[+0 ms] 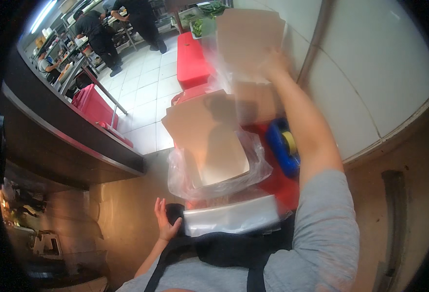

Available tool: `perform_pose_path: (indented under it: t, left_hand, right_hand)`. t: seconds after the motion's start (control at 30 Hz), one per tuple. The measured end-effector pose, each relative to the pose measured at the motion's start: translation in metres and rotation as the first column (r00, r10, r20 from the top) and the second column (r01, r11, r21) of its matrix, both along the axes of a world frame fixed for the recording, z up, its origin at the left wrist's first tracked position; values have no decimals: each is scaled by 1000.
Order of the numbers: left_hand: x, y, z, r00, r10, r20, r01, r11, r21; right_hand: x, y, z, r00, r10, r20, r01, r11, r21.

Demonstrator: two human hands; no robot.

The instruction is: The person lines cardboard takeout boxes with plastic bags by hand and stacks them.

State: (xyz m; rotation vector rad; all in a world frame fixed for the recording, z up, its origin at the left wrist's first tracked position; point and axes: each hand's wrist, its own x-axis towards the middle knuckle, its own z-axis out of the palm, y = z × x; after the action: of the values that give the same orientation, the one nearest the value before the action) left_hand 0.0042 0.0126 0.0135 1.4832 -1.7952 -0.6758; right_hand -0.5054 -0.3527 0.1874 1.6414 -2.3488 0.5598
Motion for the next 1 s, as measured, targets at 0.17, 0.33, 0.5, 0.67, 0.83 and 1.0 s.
perform_pose_path:
  t: [0.17,0.33,0.5,0.67,0.83,1.0]
  left_hand:
    - [-2,-2,0,997,-40,71,39,999,9]
    - [-1,-3,2,998,-7,65,7,1000,6]
    - [-2,-3,2,996,-44,72,42,999,29]
    - [0,0,-1,993,-14,115,17,1000,-19]
    - [4,2,-8,999,-42,22,42,999,-12]
    - [4,5,-10,995,-51,80,58,995,-81]
  right_hand:
    - [46,-58,-28,968,251,27,-212,750,627]
    - [57,-30,-70,945,245,215,-326,712,621]
    - [76,0,-45,979,127,158,-202,679,706]
    - [58,19,-21,840,390,376,-347,920,-180]
    - [-32,106,14,879,395,266,-315,901,-297]
    - [-69,216,-48,891,-71,449,-215,806,552]
